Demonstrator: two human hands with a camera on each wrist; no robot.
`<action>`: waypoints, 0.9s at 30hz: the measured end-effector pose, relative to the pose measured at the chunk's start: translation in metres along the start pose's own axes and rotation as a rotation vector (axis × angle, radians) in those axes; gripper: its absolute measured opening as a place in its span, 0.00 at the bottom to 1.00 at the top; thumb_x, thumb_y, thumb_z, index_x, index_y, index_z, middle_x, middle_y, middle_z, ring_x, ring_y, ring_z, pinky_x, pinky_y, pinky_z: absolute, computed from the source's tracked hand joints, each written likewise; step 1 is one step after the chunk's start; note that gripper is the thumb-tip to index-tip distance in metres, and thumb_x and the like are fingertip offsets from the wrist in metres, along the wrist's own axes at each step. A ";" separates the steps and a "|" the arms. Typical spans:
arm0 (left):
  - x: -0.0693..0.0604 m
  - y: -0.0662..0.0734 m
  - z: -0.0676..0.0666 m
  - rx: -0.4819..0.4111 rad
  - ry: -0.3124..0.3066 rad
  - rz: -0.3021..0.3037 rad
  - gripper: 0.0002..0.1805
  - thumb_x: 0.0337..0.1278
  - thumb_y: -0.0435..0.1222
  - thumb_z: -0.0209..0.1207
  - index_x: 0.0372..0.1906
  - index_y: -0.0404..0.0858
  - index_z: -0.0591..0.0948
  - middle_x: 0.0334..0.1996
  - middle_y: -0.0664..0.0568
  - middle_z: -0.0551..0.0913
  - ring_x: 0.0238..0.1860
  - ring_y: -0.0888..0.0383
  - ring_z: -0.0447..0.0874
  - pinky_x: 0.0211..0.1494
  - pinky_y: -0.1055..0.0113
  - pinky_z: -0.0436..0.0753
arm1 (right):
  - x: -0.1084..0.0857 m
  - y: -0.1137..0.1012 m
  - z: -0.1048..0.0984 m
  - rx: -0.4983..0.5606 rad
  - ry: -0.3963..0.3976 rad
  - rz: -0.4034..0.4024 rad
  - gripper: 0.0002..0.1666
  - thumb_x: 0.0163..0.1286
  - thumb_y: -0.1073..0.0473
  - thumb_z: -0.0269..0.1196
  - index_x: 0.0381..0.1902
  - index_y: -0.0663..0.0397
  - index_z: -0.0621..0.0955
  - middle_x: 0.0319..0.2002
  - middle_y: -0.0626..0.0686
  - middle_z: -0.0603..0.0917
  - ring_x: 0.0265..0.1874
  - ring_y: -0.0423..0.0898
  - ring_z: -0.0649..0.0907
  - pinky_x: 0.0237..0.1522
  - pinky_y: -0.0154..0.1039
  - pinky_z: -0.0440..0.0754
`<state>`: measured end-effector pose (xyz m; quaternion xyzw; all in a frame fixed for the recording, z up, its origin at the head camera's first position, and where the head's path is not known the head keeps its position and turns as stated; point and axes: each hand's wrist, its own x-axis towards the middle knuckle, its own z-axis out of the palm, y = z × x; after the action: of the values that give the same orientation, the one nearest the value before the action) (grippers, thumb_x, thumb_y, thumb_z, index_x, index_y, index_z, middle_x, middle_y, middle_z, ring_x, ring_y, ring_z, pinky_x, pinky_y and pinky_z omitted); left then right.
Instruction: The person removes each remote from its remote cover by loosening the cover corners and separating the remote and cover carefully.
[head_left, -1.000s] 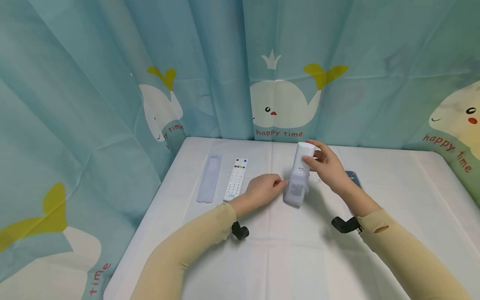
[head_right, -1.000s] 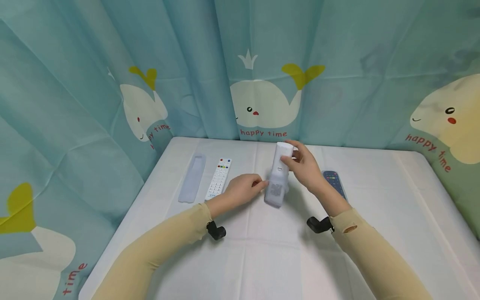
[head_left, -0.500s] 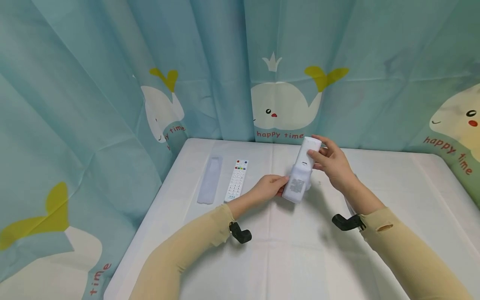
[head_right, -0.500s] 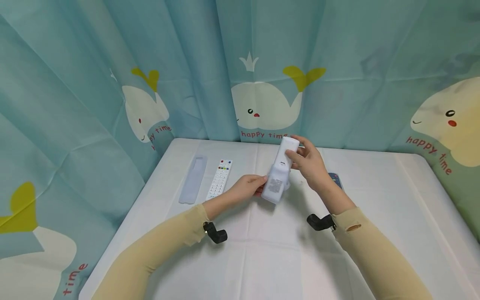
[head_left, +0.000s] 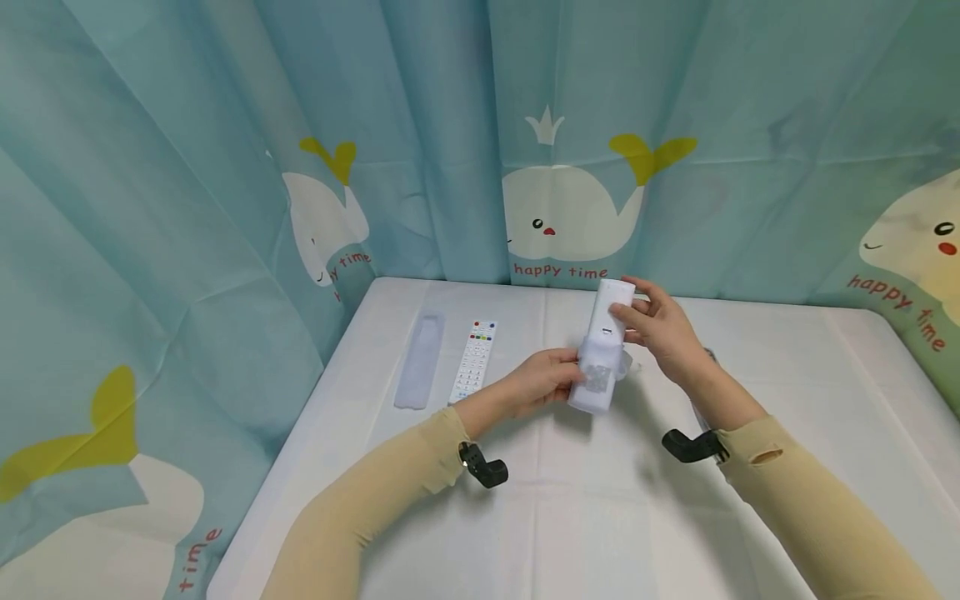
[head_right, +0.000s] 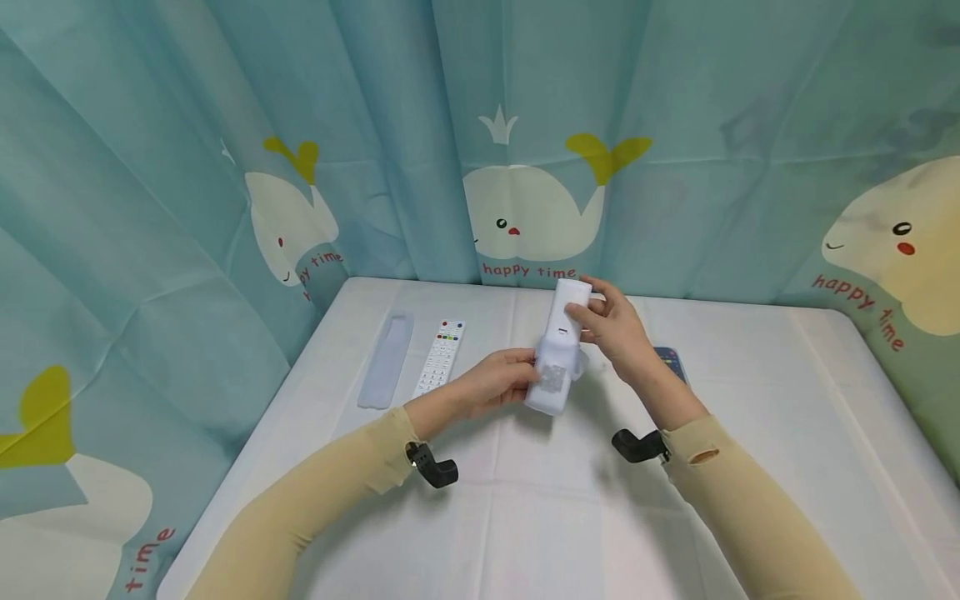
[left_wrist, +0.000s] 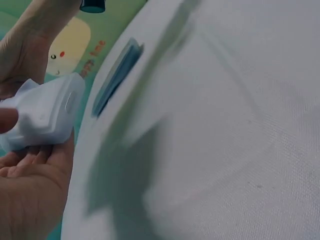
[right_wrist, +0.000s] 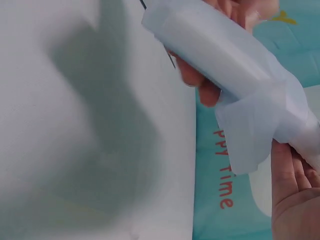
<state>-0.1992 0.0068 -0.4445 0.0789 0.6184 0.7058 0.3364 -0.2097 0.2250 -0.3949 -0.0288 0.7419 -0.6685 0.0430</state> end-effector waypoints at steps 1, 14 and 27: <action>0.000 0.000 0.000 0.004 -0.031 -0.003 0.30 0.67 0.26 0.56 0.74 0.31 0.68 0.59 0.43 0.81 0.58 0.49 0.82 0.61 0.56 0.81 | 0.000 0.000 0.000 -0.002 0.003 0.007 0.43 0.77 0.51 0.63 0.79 0.59 0.57 0.55 0.48 0.79 0.45 0.39 0.83 0.45 0.32 0.84; -0.002 -0.005 -0.002 0.089 -0.158 0.027 0.37 0.68 0.24 0.59 0.79 0.34 0.59 0.65 0.43 0.77 0.60 0.51 0.80 0.59 0.57 0.82 | 0.001 -0.001 -0.003 0.103 -0.073 0.092 0.42 0.77 0.56 0.63 0.78 0.58 0.56 0.53 0.51 0.78 0.43 0.39 0.83 0.45 0.32 0.83; -0.003 -0.010 0.013 0.284 0.011 0.092 0.30 0.70 0.34 0.63 0.73 0.35 0.69 0.60 0.46 0.82 0.54 0.57 0.82 0.53 0.62 0.83 | 0.004 0.003 0.002 0.007 -0.024 0.100 0.41 0.79 0.54 0.60 0.80 0.57 0.55 0.63 0.63 0.73 0.44 0.37 0.82 0.44 0.32 0.82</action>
<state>-0.1860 0.0156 -0.4501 0.1501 0.7097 0.6264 0.2855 -0.2131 0.2229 -0.3985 0.0002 0.7395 -0.6677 0.0853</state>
